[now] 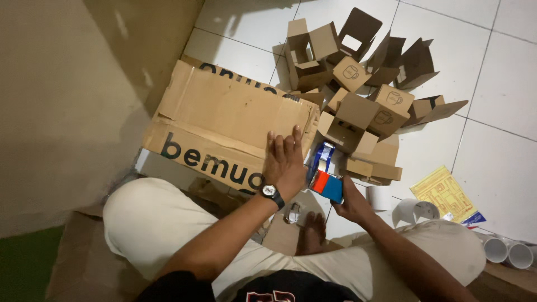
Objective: The person prepares a large cardboard box by folding the bottom flaps, placing several small boxed mugs inside, and then sealing the top of the box using a tape dispenser.
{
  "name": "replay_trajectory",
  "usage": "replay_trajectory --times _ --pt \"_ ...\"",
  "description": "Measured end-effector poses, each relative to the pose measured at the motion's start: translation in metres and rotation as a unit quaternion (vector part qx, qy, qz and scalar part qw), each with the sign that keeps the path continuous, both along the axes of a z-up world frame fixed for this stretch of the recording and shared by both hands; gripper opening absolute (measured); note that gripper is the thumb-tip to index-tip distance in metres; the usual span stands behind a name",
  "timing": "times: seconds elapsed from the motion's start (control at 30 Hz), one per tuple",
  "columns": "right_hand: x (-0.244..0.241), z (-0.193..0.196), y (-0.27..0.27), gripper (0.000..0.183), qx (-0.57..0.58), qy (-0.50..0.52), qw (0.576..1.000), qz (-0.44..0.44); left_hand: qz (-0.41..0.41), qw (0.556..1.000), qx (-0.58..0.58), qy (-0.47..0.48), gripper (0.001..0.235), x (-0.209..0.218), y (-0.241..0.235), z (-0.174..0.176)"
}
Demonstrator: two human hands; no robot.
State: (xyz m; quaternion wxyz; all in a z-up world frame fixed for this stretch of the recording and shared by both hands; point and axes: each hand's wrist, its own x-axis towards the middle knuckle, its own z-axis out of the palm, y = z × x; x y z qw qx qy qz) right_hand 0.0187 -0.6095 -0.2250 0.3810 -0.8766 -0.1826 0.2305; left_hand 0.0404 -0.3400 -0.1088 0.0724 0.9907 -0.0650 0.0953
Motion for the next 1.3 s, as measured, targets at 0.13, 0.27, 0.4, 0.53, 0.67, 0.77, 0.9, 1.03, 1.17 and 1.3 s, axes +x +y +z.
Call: replay_trajectory --times 0.13,0.27,0.4,0.53,0.67,0.77,0.9,1.03,1.17,1.3 --pt "-0.004 0.022 0.002 0.075 -0.03 -0.114 0.993 0.034 0.021 1.0 0.012 -0.019 0.108 -0.006 -0.012 0.006" --pt "-0.001 0.052 -0.01 0.086 -0.029 -0.134 0.989 0.054 0.032 0.998 -0.005 -0.058 0.09 -0.001 -0.011 0.001" --pt "0.007 0.036 -0.03 0.086 -0.068 -0.127 0.987 0.072 0.041 0.999 0.008 -0.011 0.106 0.001 -0.014 -0.002" --pt "0.004 0.062 -0.009 0.083 -0.16 -0.115 0.978 0.071 0.029 0.997 -0.022 -0.061 0.08 -0.003 -0.012 0.001" --pt "0.008 0.077 0.015 0.091 -0.237 -0.113 0.961 0.09 0.023 0.998 -0.012 -0.05 0.081 0.002 -0.016 -0.013" --pt "0.023 0.097 0.046 0.076 -0.289 -0.132 0.942 0.109 0.042 0.998 0.039 -0.034 0.081 0.002 -0.019 -0.001" --pt "0.043 0.137 0.093 0.071 -0.337 -0.028 0.933 0.12 0.044 0.997 0.046 0.049 0.075 -0.006 -0.021 0.036" --pt "0.057 0.145 0.119 0.06 -0.415 0.019 0.905 0.089 0.024 0.984 0.12 0.13 0.071 -0.004 -0.022 0.036" --pt "0.07 0.072 0.09 0.038 -0.452 0.007 0.887 0.095 0.013 0.976 0.148 0.159 0.068 -0.007 -0.022 0.051" --pt "0.075 0.105 0.098 0.031 -0.472 0.049 0.879 0.038 -0.041 0.956 0.149 0.25 0.057 0.006 -0.045 0.009"
